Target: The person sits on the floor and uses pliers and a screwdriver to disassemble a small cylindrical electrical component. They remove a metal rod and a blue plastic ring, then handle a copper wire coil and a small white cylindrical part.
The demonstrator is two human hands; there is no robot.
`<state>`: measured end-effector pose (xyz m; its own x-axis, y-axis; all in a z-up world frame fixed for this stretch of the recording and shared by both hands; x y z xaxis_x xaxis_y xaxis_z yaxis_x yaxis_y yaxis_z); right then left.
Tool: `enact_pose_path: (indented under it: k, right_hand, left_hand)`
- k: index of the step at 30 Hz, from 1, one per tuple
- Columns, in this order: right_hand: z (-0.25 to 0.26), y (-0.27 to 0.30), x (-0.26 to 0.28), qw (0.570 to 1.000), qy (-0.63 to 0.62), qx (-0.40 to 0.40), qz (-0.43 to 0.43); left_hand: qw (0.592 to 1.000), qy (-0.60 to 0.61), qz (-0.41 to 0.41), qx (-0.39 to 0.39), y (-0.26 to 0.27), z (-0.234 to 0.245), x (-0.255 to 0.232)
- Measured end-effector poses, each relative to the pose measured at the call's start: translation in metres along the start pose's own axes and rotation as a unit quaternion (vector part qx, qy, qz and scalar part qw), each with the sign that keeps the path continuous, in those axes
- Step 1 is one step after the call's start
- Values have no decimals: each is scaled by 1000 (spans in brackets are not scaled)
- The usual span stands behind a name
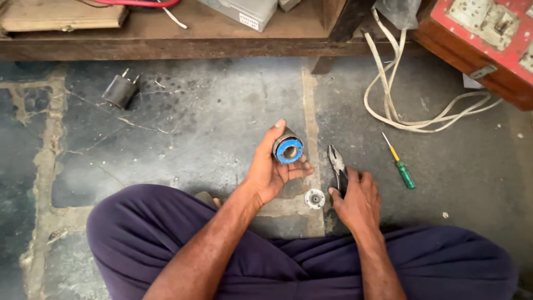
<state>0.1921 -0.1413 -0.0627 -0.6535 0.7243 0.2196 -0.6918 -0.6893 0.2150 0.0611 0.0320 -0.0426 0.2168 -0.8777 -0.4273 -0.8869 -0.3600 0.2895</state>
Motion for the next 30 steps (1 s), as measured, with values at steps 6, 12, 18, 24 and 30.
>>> enact_pose_path:
  k: [6, 12, 18, 24, 30]
  right_hand:
    - [21, -31, -59, 999, -15, -13, -33]
    - [15, -53, -115, 993, 48, -13, -104]
    - [0, -35, -109, 988, 3, 38, -150]
    - [21, -27, -88, 992, -8, 1, -128]
    - [48, -15, -26, 992, -105, -48, 49]
  left_hand:
    - [988, -148, -45, -16, -3, -5, -6]
    - [649, -690, -319, 0, 24, -62, -28]
    - [693, -653, -305, -14, 38, -64, -23]
    - [728, -677, -59, -94, 13, -37, -19]
    - [636, -770, -23, -47, 2, -26, 5]
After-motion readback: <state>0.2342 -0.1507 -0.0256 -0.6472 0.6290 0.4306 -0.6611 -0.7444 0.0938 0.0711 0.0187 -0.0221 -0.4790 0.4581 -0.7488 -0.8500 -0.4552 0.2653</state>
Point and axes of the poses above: each hand's wrist, its own y-axis away from the middle knuckle, its own z-axis out of the back of the hand, x = y × z, the point moved 6 cm from there along -y, towards the middle knuckle, and after that the axes turned 8 degrees about x, right-handed, at the moved point
